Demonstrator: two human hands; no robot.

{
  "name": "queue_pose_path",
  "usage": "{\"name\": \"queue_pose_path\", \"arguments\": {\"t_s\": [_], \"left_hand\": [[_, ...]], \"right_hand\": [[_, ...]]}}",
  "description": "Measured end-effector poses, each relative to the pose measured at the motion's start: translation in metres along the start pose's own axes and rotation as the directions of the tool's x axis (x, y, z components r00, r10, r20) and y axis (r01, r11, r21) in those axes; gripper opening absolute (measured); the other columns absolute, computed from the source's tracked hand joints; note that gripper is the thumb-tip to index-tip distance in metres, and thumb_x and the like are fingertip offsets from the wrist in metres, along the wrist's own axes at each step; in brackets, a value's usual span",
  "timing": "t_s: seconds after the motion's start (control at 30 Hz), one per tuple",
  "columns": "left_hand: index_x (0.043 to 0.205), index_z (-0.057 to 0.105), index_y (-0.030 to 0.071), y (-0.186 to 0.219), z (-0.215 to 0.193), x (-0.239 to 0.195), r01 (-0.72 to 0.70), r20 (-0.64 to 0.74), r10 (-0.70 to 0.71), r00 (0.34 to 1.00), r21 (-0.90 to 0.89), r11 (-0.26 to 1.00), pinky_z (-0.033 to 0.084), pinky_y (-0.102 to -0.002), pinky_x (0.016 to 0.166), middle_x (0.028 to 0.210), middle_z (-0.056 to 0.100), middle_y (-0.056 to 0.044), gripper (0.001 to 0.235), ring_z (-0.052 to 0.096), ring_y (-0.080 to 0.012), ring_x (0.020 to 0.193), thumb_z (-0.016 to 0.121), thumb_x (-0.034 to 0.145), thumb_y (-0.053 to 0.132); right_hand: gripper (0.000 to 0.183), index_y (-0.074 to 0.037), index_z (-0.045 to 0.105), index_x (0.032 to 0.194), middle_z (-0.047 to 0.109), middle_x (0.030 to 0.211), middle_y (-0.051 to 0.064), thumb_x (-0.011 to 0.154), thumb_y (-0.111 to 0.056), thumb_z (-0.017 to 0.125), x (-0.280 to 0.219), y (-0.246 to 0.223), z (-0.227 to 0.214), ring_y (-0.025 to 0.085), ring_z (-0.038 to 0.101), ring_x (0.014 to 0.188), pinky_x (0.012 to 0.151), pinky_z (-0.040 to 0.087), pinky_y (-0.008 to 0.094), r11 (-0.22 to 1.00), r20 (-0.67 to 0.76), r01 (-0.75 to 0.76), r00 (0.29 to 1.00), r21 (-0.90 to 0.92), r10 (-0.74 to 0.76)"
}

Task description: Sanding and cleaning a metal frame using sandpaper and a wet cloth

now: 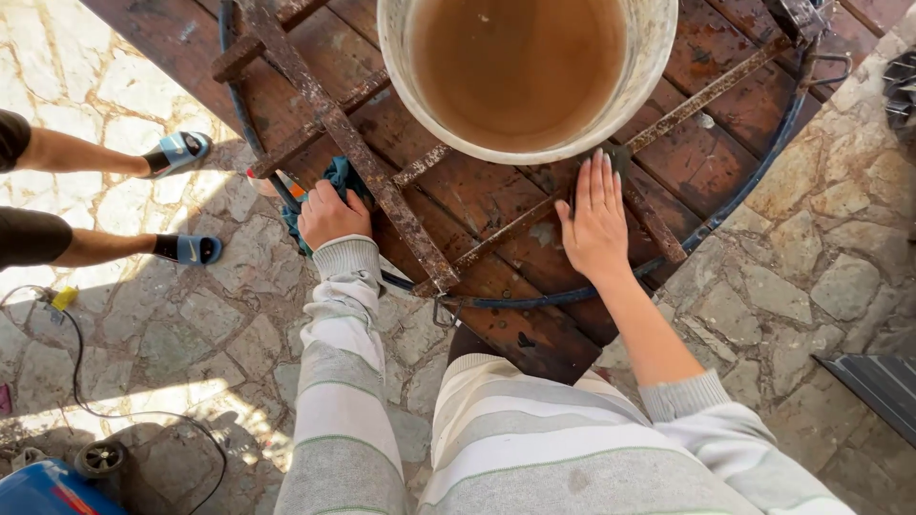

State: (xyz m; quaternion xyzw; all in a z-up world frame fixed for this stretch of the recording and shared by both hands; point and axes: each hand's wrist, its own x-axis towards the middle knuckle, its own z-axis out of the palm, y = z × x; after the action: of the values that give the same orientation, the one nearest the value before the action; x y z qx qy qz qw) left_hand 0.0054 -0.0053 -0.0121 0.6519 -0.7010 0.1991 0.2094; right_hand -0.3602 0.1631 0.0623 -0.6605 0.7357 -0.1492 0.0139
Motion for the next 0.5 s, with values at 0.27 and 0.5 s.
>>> {"name": "queue_pose_path", "arguments": {"t_s": [0.27, 0.5], "left_hand": [[0.096, 0.058, 0.016, -0.003, 0.008, -0.004, -0.005, -0.015, 0.006, 1.000, 0.019, 1.000, 0.051, -0.037, 0.069, 0.076, 0.051, -0.002, 0.024, 0.061, -0.0250, 0.071, 0.062, 0.084, 0.037], [0.095, 0.058, 0.015, -0.003, 0.001, -0.003, -0.016, -0.012, 0.016, 1.000, 0.001, 1.000, 0.051, -0.037, 0.070, 0.077, 0.051, -0.001, 0.023, 0.061, -0.0254, 0.071, 0.062, 0.086, 0.036]], "right_hand": [[0.073, 0.007, 0.019, 0.159, 0.016, 0.166, 0.029, 0.109, -0.046, 0.027, -0.022, -0.022, -0.007, 0.037, 0.015, 0.155, 0.127, 0.009, 0.047, 0.992, 0.183, 0.116, 0.975, 0.054, -0.124], [0.069, 0.005, 0.021, 0.159, 0.016, 0.168, 0.025, 0.110, -0.041, 0.036, -0.018, -0.079, 0.008, 0.036, 0.014, 0.156, 0.127, 0.008, 0.046, 0.963, 0.132, 0.241, 0.958, 0.117, -0.255]]}}
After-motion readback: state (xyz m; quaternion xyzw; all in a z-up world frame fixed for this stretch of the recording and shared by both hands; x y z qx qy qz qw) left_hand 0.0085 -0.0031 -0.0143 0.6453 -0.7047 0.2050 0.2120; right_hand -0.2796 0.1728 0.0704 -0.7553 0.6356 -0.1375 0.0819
